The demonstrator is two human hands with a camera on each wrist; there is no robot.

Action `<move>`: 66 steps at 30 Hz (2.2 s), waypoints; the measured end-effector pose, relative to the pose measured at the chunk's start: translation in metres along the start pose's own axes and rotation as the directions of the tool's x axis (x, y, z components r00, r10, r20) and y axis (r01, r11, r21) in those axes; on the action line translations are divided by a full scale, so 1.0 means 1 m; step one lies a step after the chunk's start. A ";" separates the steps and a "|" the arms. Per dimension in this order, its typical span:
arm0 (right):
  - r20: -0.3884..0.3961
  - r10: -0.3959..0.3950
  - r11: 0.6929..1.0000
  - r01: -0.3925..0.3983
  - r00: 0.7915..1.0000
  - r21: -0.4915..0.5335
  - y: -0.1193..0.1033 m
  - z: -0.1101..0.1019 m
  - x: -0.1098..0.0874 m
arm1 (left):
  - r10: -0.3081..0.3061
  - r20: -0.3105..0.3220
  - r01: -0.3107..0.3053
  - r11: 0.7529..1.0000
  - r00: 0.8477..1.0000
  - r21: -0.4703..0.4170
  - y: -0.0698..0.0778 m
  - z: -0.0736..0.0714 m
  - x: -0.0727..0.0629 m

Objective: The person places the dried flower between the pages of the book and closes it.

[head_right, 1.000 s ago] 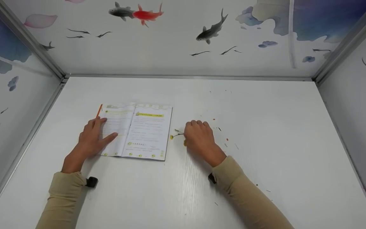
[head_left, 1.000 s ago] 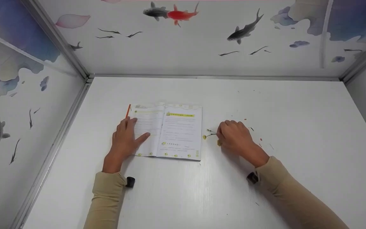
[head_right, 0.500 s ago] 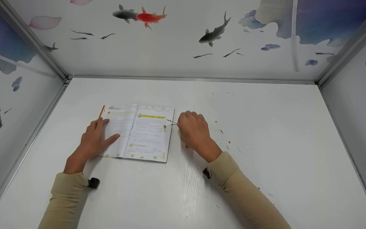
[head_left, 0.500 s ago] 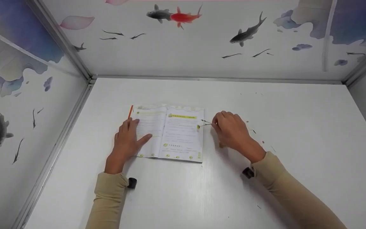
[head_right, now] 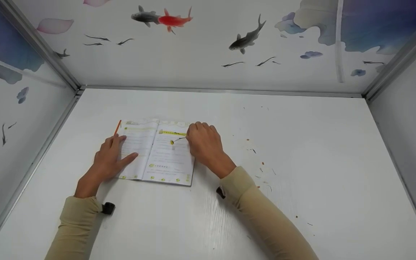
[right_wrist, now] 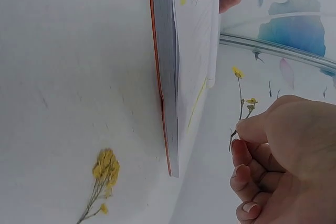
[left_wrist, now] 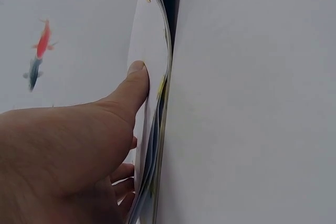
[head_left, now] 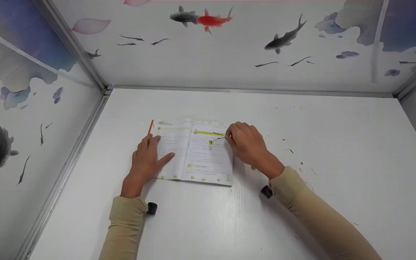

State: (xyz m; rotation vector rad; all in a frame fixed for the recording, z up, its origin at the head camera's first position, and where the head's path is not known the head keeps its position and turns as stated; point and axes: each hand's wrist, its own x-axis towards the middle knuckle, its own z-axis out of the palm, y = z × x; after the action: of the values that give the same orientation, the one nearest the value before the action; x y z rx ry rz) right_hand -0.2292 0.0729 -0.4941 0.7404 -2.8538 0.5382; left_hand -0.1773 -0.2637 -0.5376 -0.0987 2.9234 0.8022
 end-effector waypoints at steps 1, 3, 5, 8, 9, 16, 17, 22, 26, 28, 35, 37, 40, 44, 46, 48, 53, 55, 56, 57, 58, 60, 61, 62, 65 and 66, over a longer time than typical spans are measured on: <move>0.005 -0.001 1.000 0.001 1.000 0.003 -0.001 0.002 0.002 | 0.000 0.000 0.000 1.000 1.000 0.003 0.000 0.000 0.000; 0.010 -0.001 1.000 0.001 1.000 0.013 -0.004 0.006 0.005 | -0.001 0.002 0.001 1.000 1.000 0.006 -0.001 0.001 0.000; 0.012 -0.002 1.000 0.001 1.000 0.024 -0.007 0.010 0.008 | -0.004 0.001 0.004 1.000 1.000 0.004 -0.001 0.001 0.000; 0.011 0.003 0.999 -0.003 1.000 0.044 -0.010 0.016 0.013 | -0.009 -0.001 0.009 1.000 1.000 0.001 0.000 0.001 0.001; 0.014 0.006 0.999 -0.007 1.000 0.049 -0.011 0.018 0.015 | -0.011 -0.001 0.011 1.000 1.000 0.001 0.000 0.001 0.001; 0.061 0.052 0.996 -0.056 0.997 0.075 -0.010 0.032 0.021 | -0.016 -0.002 0.016 1.000 1.000 0.000 -0.001 0.002 0.002; 0.066 0.054 0.995 -0.059 0.996 0.077 -0.010 0.034 0.021 | -0.011 -0.004 0.011 1.000 1.000 -0.001 -0.001 0.002 0.001; 0.069 0.048 0.993 -0.055 0.996 0.106 -0.005 0.039 0.020 | 0.016 -0.010 -0.016 1.000 1.000 -0.007 -0.002 0.000 0.000; 0.072 0.029 0.991 -0.038 0.997 0.132 -0.002 0.039 0.020 | 0.019 -0.011 -0.019 1.000 1.000 -0.007 -0.002 0.000 0.000; 0.072 0.013 0.990 -0.023 0.997 0.138 -0.001 0.038 0.021 | 0.016 -0.010 -0.016 1.000 1.000 -0.005 -0.003 0.000 0.000; 0.020 0.007 0.987 -0.010 1.000 0.160 0.007 0.025 0.025 | 0.011 -0.001 -0.011 1.000 1.000 -0.009 -0.002 -0.001 0.001; 0.022 0.021 0.987 -0.025 1.000 0.160 0.012 0.021 0.026 | 0.010 -0.002 -0.010 1.000 1.000 -0.005 -0.002 0.000 0.001; 0.059 0.049 0.988 -0.057 0.997 0.141 0.021 0.017 0.026 | 0.007 0.001 -0.007 1.000 1.000 -0.001 -0.002 0.000 0.002; 0.146 0.062 0.993 -0.076 0.987 0.090 0.034 0.013 0.024 | 0.012 -0.002 -0.012 1.000 1.000 0.005 -0.002 0.001 0.002; 0.194 0.056 0.995 -0.071 0.979 0.072 0.038 0.013 0.022 | 0.016 -0.006 -0.016 1.000 1.000 0.005 -0.002 0.002 0.002; 0.229 0.050 0.996 -0.066 0.972 0.062 0.040 0.013 0.020 | 0.024 -0.009 -0.024 1.000 1.000 0.001 -0.003 0.002 0.001; 0.245 0.050 0.997 -0.062 0.968 0.042 0.041 0.014 0.017 | 0.053 -0.037 -0.053 0.999 0.998 0.003 -0.004 0.000 0.002; 0.241 0.040 0.998 -0.048 0.970 0.028 0.041 0.014 0.017 | 0.058 -0.063 -0.058 0.998 0.996 0.000 -0.004 -0.002 0.002; 0.242 0.038 0.999 -0.044 0.970 0.023 0.041 0.015 0.017 | 0.058 -0.074 -0.058 0.998 0.996 -0.004 -0.003 -0.002 0.002; 0.242 0.034 0.999 -0.040 0.970 0.018 0.040 0.015 0.017 | 0.058 -0.084 -0.059 0.998 0.995 -0.009 -0.003 -0.003 0.002; 0.242 0.032 0.999 -0.037 0.970 0.014 0.040 0.015 0.017 | 0.055 -0.091 -0.056 0.998 0.994 -0.012 -0.003 -0.004 0.002; 0.244 0.034 0.999 -0.037 0.969 0.008 0.040 0.015 0.017 | 0.050 -0.094 -0.052 0.999 0.994 -0.015 -0.002 -0.005 0.001; 0.245 0.038 0.999 -0.041 0.969 0.008 0.040 0.015 0.017 | 0.049 -0.092 -0.050 0.999 0.995 -0.010 -0.002 -0.006 0.002; 0.246 0.040 0.999 -0.043 0.969 0.007 0.040 0.015 0.017 | 0.048 -0.091 -0.049 0.999 0.995 -0.008 -0.001 -0.006 0.002; 0.242 0.039 0.999 -0.041 0.970 0.001 0.039 0.015 0.016 | 0.052 -0.100 -0.051 0.999 0.994 0.005 0.001 -0.007 0.003; 0.241 0.038 0.999 -0.039 0.970 0.000 0.039 0.015 0.016 | 0.054 -0.106 -0.054 0.999 0.993 0.006 0.001 -0.007 0.004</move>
State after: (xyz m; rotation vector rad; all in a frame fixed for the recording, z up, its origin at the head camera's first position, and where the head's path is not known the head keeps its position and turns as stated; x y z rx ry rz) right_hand -0.2636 0.0921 -0.5161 0.8033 -3.0968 0.4904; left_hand -0.1818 -0.2664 -0.5310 -0.0642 3.0391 0.8246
